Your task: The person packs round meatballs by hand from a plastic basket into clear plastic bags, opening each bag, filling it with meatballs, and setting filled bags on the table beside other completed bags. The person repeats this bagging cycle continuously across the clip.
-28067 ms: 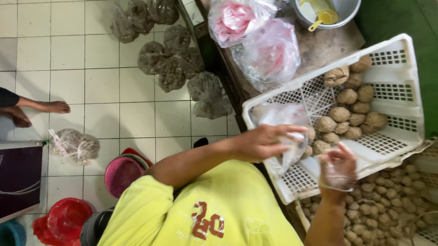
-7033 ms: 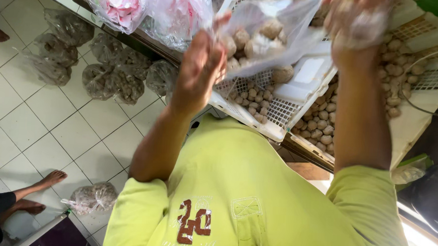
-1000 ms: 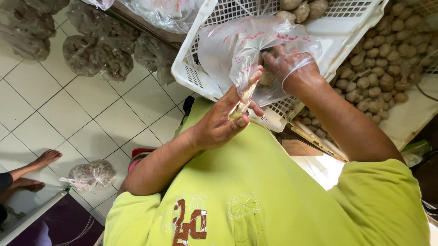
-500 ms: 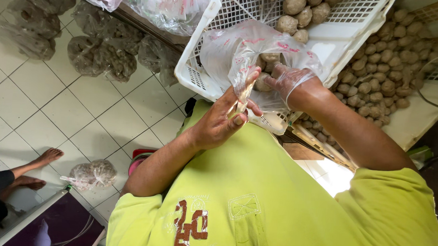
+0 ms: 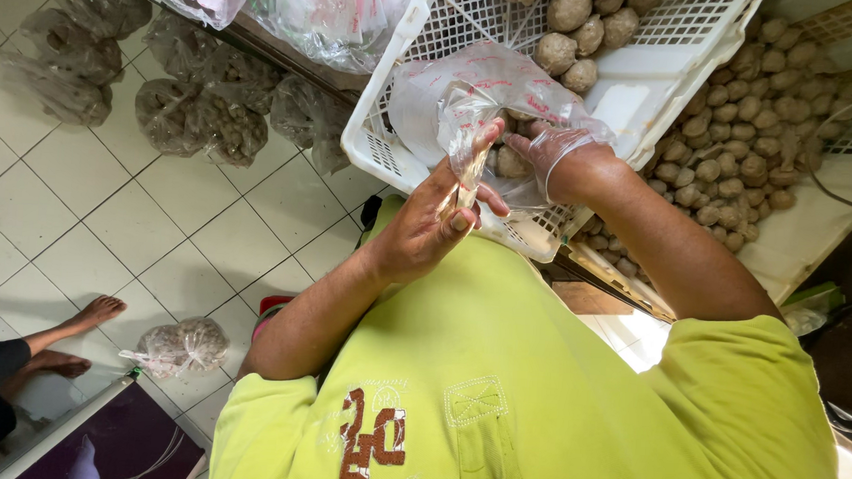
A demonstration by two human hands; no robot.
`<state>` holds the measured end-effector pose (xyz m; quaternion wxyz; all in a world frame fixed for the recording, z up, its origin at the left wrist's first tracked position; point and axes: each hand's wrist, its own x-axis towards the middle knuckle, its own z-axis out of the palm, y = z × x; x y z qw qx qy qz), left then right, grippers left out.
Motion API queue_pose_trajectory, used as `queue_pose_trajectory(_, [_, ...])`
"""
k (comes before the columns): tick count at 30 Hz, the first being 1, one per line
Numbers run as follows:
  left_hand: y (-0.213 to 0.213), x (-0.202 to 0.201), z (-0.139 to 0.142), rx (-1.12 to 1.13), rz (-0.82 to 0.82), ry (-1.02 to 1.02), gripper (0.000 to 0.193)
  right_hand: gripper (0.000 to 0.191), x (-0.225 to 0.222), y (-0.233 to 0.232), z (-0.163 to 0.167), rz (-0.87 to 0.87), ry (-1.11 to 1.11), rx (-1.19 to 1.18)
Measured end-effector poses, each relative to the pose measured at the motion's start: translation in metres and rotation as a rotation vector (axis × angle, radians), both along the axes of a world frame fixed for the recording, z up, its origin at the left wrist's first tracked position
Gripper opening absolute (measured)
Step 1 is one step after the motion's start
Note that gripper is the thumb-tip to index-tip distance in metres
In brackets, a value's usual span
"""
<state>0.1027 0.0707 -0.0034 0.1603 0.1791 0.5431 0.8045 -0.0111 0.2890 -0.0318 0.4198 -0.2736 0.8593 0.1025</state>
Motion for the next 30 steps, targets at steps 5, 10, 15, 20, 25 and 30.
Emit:
queue_pose_trajectory(5, [-0.002,-0.001,-0.001,0.001,0.003,0.009,0.090,0.087,0.000,-0.004,0.003,-0.063,-0.025,0.055])
queue_pose_trajectory(10, [-0.007,0.003,-0.004,0.010,0.019,0.008,0.089,0.092,-0.001,-0.003,0.006,-0.082,0.018,0.010])
queue_pose_trajectory(15, [-0.007,0.006,-0.005,0.015,0.025,-0.011,0.089,0.086,-0.005,0.010,0.005,-0.077,0.225,-0.192])
queue_pose_trajectory(20, [-0.007,0.004,-0.004,-0.004,0.049,0.003,0.090,0.082,-0.009,0.012,-0.002,-0.087,0.162,-0.075])
queue_pose_trajectory(25, [-0.012,0.003,-0.002,-0.019,0.094,0.009,0.092,0.088,-0.012,0.009,-0.013,0.040,0.378,-0.193])
queue_pose_trajectory(30, [-0.014,0.010,-0.001,-0.034,0.094,-0.008,0.094,0.074,-0.020,-0.001,-0.027,0.001,0.292,-0.157])
